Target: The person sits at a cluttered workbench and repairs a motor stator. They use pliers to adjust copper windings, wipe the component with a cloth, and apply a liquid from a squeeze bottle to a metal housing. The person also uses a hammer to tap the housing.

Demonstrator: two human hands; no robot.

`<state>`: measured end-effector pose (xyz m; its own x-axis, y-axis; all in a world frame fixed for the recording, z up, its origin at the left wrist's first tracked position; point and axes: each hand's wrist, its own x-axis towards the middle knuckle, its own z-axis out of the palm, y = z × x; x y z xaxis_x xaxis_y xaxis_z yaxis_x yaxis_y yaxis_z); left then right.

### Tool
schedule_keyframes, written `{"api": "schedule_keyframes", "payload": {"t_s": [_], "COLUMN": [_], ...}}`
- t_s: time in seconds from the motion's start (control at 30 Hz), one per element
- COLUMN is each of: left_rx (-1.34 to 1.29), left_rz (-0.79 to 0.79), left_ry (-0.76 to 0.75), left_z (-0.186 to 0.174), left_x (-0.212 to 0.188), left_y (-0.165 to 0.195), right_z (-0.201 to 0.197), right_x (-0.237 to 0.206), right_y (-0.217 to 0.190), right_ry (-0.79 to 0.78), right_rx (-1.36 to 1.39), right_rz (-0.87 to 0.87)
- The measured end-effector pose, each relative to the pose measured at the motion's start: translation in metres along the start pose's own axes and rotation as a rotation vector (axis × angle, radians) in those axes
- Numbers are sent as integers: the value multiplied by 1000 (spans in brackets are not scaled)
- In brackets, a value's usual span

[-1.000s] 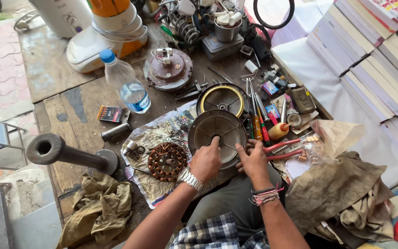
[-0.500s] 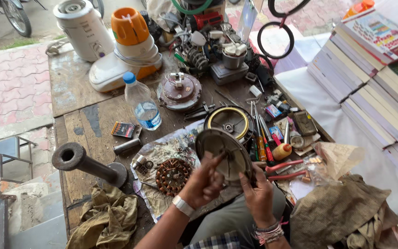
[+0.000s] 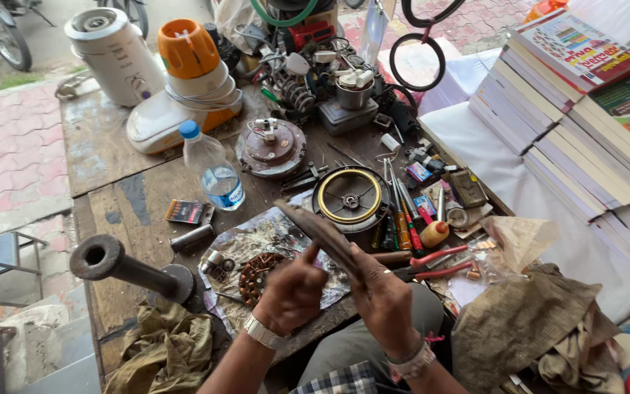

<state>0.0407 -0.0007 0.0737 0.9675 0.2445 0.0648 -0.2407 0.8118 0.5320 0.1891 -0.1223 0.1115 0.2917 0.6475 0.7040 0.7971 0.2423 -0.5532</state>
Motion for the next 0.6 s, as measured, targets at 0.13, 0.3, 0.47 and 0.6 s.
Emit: {"api": "schedule_keyframes", "payload": {"t_s": [0.13,0.3,0.47,0.6], "left_rx": [-560,-431,-307,106], "left_rz": [135,74,-40,-166], "left_ry": [-274,-125,-197,-88], "left_z": [6,-10,-21,-21], "left_x": [-4,-16,-24,-24], "left_y": [-5,6,10,20], "right_z": [3,-9,-8,0], "right_x": [-5,-9,11,20], "right_y": [5,14,35,49], "right_ry": [-83,-469,-684,-805], "right_rx": [19,510,731,837], "right_rz": [-46,158,416,497]}}
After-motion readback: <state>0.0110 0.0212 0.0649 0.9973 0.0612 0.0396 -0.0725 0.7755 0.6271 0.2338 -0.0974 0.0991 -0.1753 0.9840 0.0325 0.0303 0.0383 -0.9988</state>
